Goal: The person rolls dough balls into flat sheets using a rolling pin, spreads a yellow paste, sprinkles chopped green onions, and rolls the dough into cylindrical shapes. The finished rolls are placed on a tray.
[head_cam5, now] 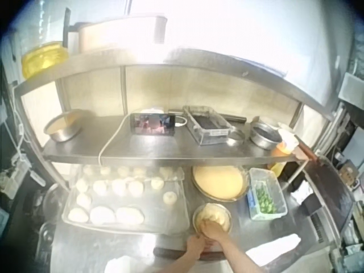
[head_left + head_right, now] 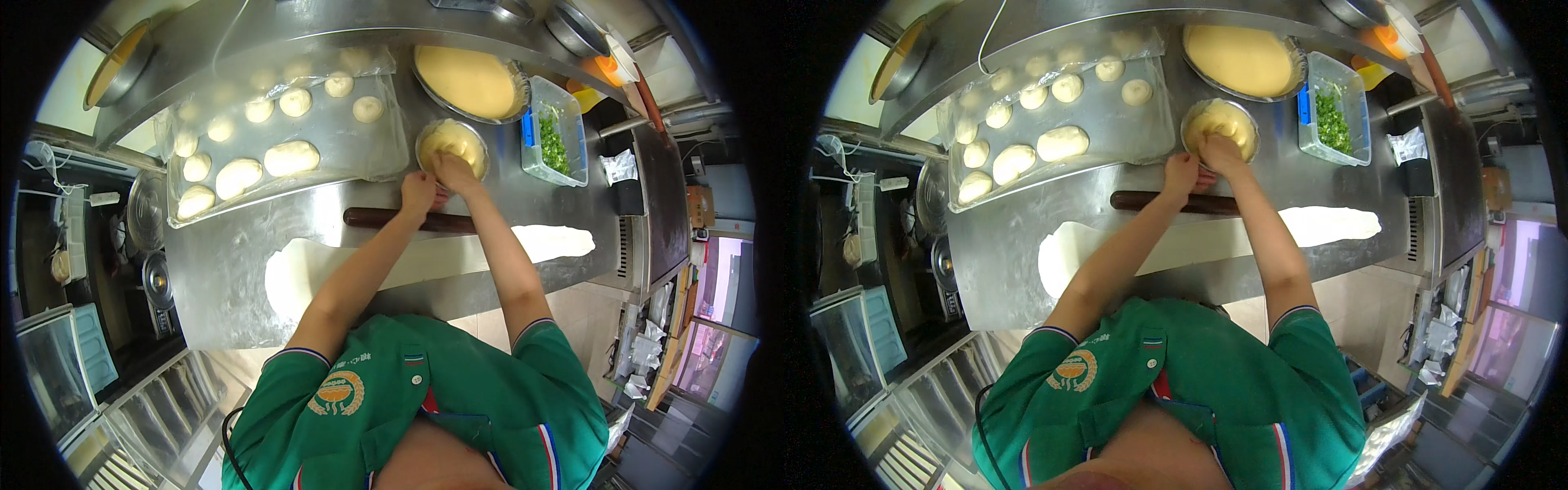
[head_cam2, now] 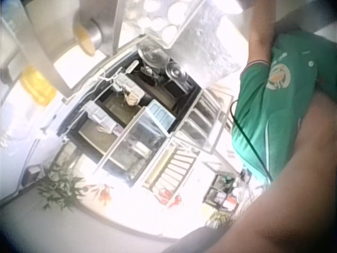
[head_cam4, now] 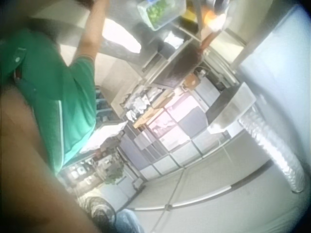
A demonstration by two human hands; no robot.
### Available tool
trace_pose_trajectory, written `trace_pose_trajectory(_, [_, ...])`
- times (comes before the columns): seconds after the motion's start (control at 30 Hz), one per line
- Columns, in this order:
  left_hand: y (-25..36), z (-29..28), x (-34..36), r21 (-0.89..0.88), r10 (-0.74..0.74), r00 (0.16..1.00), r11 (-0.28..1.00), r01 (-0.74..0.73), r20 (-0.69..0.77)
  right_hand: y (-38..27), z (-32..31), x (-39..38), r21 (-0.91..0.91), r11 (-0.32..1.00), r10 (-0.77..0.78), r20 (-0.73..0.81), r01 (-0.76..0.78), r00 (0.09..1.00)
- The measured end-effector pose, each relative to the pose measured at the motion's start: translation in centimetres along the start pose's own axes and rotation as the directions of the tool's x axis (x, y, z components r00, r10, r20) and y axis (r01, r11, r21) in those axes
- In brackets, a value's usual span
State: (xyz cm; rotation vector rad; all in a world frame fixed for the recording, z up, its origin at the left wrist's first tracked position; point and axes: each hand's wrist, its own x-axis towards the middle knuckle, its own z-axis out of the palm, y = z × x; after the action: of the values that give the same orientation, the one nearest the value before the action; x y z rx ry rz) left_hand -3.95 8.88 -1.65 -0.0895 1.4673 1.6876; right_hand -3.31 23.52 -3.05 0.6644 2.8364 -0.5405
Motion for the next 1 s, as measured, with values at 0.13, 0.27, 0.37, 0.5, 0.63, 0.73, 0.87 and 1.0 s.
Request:
trace_pose_trajectory(0.13, [-0.3, -1.7, -0.6, 0.090, -0.241, 0.968, 0.968, 0.235, 0.066, -6.2, -5.8, -2.1, 0.487, 0.873, 0.001, 0.043, -0.022, 0.999])
trace_pose_trajectory(0.27, [1.3, -3.3, 0.9, 0.135, -0.112, 0.994, 0.985, 0.112, -0.008, -3.5, -4.9, -2.2, 0.043, 0.993, 0.113, -0.061, -0.111, 0.992])
trace_pose_trajectory(0.37, [-0.3, -1.9, 1.6, 0.064, -0.041, 0.998, 0.997, 0.039, 0.036, -3.5, -1.1, -1.7, 0.047, 0.997, 0.062, 0.062, -0.065, 0.996])
trace_pose_trajectory(0.5, [0.8, -2.5, -0.9, 0.171, -0.213, 0.974, 0.965, 0.197, 0.083, -4.6, -5.3, -2.1, 0.607, 0.782, 0.116, 0.079, -0.140, 0.990])
trace_pose_trajectory(0.63, [2.1, -3.0, 0.0, 0.174, -0.093, 0.996, 0.981, 0.089, 0.015, -2.2, -3.6, -1.5, 0.043, 0.988, 0.146, 0.037, -0.148, 0.989])
trace_pose_trajectory(0.73, [1.1, -1.2, -0.6, 0.124, -0.105, 0.991, 0.988, 0.094, 0.088, -1.0, -0.8, -1.0, 0.345, 0.936, 0.100, -0.072, -0.069, 0.992])
trace_pose_trajectory(0.87, [0.9, -2.9, -0.3, 0.095, -0.093, 0.995, 0.991, 0.089, 0.033, -4.6, -5.4, -2.6, 0.342, 0.939, -0.078, 0.114, 0.035, 0.990])
trace_pose_trajectory(1.0, [0.7, -2.7, 0.5, 0.157, -0.001, 1.000, 0.988, -0.001, 0.011, -3.2, -3.0, -2.9, 0.155, 0.985, -0.116, 0.233, 0.081, 0.965])
